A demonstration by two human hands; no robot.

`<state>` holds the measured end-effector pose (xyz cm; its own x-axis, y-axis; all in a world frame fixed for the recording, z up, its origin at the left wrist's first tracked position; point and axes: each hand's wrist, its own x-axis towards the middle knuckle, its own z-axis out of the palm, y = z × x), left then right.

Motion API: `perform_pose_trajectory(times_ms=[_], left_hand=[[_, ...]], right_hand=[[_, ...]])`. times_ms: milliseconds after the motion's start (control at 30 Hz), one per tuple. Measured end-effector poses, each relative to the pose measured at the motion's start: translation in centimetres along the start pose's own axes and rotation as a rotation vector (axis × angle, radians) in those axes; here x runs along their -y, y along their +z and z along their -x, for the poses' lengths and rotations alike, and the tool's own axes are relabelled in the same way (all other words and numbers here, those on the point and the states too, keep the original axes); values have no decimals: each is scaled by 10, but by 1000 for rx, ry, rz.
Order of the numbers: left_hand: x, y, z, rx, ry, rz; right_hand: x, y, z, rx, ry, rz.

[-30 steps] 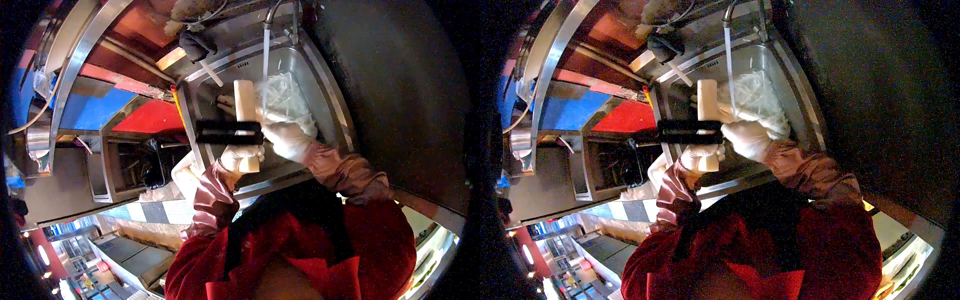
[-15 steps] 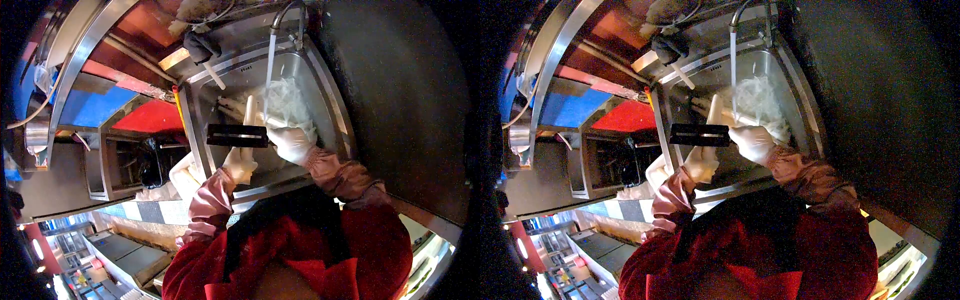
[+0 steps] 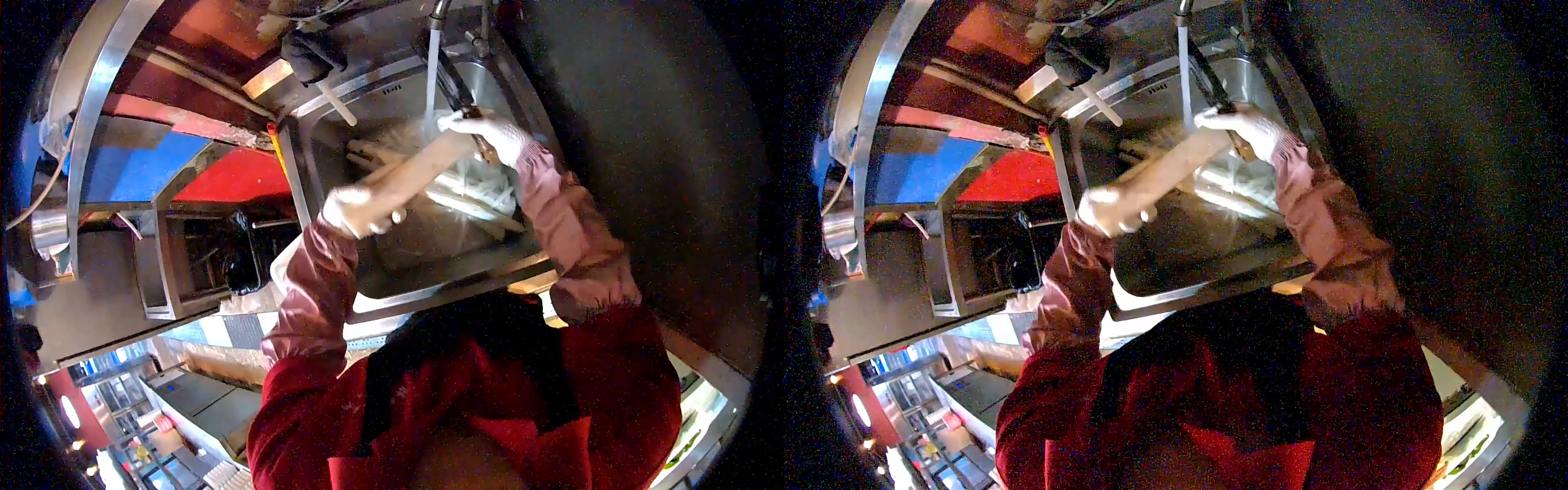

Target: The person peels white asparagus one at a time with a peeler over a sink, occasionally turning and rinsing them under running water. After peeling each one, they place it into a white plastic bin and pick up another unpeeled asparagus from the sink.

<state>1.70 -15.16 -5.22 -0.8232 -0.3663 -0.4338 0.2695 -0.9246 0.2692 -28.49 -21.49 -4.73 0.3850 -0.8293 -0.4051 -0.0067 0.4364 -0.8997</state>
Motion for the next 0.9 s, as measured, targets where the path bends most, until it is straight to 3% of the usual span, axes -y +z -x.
perform_pose_trajectory(times_ms=[33, 67, 100, 167, 200, 233, 300, 367, 433, 467, 533, 567, 633, 667, 700, 833, 900], left_hand=[[-17, -8, -7, 33, 12, 23], [-34, -15, -15, 65, 23, 47], [-44, -14, -23, 131, 118, 37], [-53, 5, -36, 194, 412, -8], [-54, 18, -46, -25, 592, -35], [-71, -16, -61, 61, 489, -35], [-70, 35, -103, -392, 612, -30], [-65, 32, -134, -187, 536, 153], [-58, 43, -146, 65, 521, -30], [-56, 31, -168, 108, 670, -49], [-50, 38, -165, -134, 650, -90], [-52, 40, -159, -238, 596, -150], [-56, 26, -148, -412, 671, -371], [-44, 32, -140, -934, 663, -1001], [-38, 9, -131, -954, 752, -1137], [5, 38, -39, -1386, 544, -1402], [29, 29, 12, -1473, 633, -1428]], right_hand=[[2, -3, 5, 48, -63, -27], [-4, -11, 3, 35, 48, -95], [-25, -29, -13, 24, 145, -7], [-35, -29, -6, -8, -6, -70], [-42, -25, -6, -13, -30, -239], [-31, -9, 7, -184, 78, -334], [-26, -6, 17, -142, 66, -291], [-35, 7, 9, -163, -49, -280], [-10, 19, 18, -86, 16, -375], [-14, 20, 14, -85, 11, -462], [-21, 20, 8, -82, 11, -545], [-23, 17, 8, -151, 49, -405], [-42, 9, 0, -256, 45, -201], [-57, 1, -4, -277, -14, -119], [-62, 0, -3, -295, -72, -38], [-21, 21, 21, -289, -94, 332], [-38, 22, 5, -241, -203, 418]])
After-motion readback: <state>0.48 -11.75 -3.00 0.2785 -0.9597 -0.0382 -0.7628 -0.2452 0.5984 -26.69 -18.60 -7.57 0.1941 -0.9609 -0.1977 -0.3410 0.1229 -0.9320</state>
